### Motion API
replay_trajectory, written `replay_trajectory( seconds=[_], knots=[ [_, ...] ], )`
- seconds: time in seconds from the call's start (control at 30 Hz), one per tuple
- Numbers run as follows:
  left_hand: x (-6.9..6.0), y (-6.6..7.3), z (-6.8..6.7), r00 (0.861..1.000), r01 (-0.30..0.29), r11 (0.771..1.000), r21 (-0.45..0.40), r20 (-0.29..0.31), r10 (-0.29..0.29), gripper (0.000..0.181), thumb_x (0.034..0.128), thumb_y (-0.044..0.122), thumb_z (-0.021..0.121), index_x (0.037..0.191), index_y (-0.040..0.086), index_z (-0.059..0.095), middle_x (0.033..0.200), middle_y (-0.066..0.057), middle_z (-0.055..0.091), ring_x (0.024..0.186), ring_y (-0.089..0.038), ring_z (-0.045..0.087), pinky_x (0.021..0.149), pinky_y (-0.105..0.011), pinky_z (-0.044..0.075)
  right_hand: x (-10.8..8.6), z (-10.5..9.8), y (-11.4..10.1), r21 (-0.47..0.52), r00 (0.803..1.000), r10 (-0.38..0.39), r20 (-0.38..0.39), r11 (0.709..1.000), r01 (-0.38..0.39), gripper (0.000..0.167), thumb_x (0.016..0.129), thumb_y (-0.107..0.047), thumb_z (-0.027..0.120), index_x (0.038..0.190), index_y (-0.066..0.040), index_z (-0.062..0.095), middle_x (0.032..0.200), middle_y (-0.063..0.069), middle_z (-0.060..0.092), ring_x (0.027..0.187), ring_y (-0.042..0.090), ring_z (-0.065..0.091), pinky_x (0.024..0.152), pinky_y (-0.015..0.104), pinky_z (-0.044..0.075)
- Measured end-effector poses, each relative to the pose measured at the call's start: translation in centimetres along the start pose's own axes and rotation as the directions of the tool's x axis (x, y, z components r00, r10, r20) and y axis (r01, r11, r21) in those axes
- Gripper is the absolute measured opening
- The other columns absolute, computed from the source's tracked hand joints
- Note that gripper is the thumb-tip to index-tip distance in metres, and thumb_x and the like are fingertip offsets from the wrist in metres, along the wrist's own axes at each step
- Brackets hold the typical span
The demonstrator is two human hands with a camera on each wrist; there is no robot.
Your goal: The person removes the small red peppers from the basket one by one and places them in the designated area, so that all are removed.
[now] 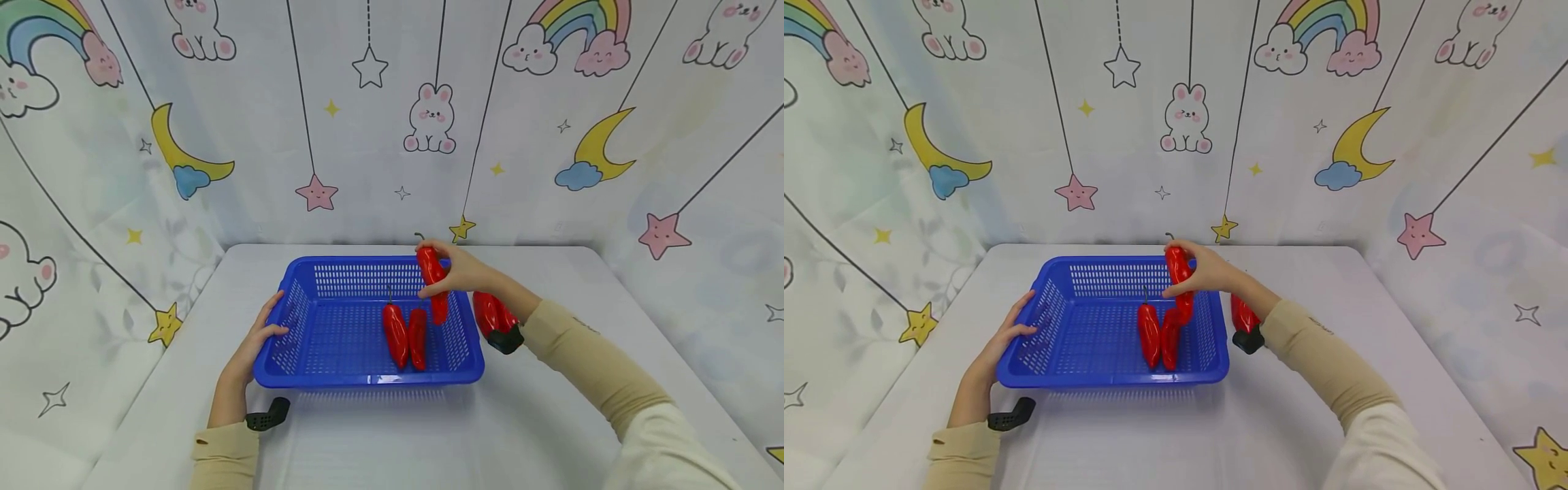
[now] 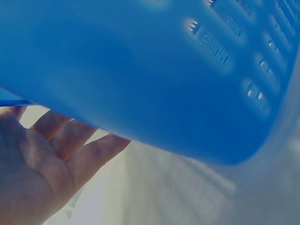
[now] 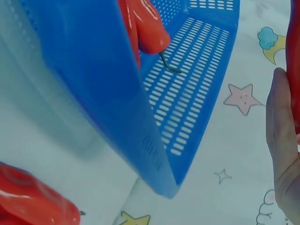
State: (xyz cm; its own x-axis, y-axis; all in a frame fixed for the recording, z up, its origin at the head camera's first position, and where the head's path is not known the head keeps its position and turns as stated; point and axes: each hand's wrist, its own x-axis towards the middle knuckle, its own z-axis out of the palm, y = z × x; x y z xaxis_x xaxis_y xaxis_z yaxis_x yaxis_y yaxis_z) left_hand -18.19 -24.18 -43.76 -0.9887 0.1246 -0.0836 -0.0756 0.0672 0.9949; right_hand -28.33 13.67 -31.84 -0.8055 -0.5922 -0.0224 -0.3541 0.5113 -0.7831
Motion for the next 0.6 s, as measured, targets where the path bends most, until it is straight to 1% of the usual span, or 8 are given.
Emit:
replay_trajectory(
  seconds=[0.17, 0.37, 0.6],
  knots=[
    [0.0, 0.0, 0.0, 1.000, 0.000, 1.000, -0.003, 0.006, 0.000, 0.070, 0.0876, 0.015, 0.038, 0.147, 0.033, 0.006, 0.152, -0.008, -0.008, 0.135, -0.041, 0.005, 0.098, -0.061, 0.022, -0.5, -0.7, 0.6, 0.005, 1.000, 0.013, 0.015, 1.000, -0.014, 0.081, 0.068, -0.024, 0.080, 0.135, -0.021, 0.034, 0.125, 0.017, 0.044, 0.102, 0.036, 0.056, 0.071, 0.039, 0.053],
    [0.0, -0.1, -0.1, 1.000, -0.001, 1.000, -0.006, 0.006, 0.001, 0.070, 0.0876, 0.015, 0.038, 0.147, 0.033, 0.006, 0.152, -0.008, -0.008, 0.135, -0.041, 0.004, 0.098, -0.061, 0.022, -1.1, -1.6, 1.3, 0.005, 0.999, 0.017, 0.048, 1.000, -0.017, 0.080, 0.069, -0.021, 0.078, 0.135, -0.021, 0.033, 0.129, 0.018, 0.042, 0.104, 0.038, 0.055, 0.071, 0.041, 0.052],
    [0.0, -0.1, -0.2, 1.000, -0.004, 1.000, -0.008, 0.013, 0.004, 0.070, 0.0878, 0.016, 0.039, 0.147, 0.033, 0.006, 0.152, -0.008, -0.008, 0.135, -0.041, 0.004, 0.098, -0.061, 0.022, -2.2, -2.9, 2.3, -0.017, 0.998, 0.047, 0.042, 0.999, -0.046, 0.080, 0.071, -0.021, 0.077, 0.137, -0.020, 0.032, 0.131, 0.019, 0.041, 0.104, 0.038, 0.055, 0.071, 0.041, 0.052]
  ],
)
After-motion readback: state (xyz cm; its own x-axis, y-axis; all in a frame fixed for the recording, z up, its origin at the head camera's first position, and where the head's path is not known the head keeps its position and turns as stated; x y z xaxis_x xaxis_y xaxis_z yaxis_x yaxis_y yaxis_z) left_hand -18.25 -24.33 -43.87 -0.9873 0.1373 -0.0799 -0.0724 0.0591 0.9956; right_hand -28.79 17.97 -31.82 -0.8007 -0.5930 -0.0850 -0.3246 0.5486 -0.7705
